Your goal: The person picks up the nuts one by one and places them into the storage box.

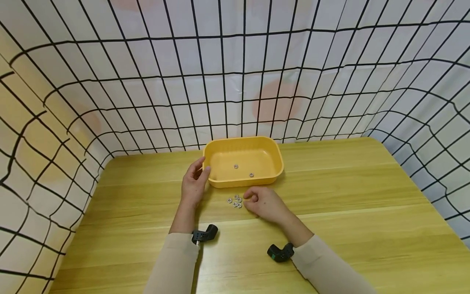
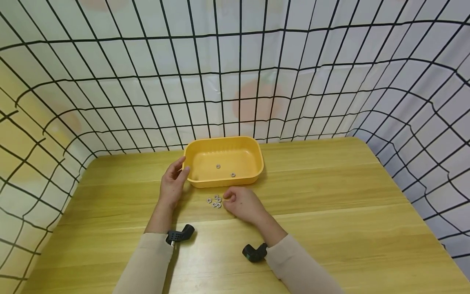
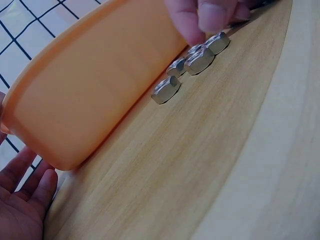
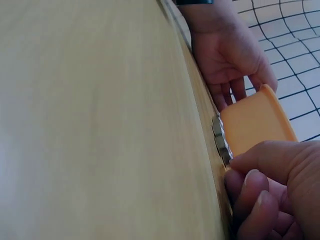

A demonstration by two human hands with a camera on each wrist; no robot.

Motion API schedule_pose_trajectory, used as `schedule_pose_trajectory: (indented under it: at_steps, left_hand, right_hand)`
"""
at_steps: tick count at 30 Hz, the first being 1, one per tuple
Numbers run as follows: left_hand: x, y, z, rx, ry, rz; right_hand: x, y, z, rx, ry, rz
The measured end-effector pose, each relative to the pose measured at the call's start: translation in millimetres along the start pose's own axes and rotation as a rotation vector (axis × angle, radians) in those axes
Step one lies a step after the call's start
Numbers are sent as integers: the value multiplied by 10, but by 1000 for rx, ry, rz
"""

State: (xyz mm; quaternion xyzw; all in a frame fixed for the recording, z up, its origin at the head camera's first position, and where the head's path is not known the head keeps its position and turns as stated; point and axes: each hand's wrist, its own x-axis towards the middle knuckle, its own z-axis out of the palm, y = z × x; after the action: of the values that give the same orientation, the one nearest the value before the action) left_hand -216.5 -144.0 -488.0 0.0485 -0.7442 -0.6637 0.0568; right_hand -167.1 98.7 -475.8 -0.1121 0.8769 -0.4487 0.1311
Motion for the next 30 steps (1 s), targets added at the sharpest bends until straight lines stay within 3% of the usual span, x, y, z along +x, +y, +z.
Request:
schedule_pose_trajectory:
  at_steps: [30]
  left_hand:
    - [-17, 8, 7, -5, 4, -8]
  right_hand:
    - [71, -92, 161, -99, 106, 42]
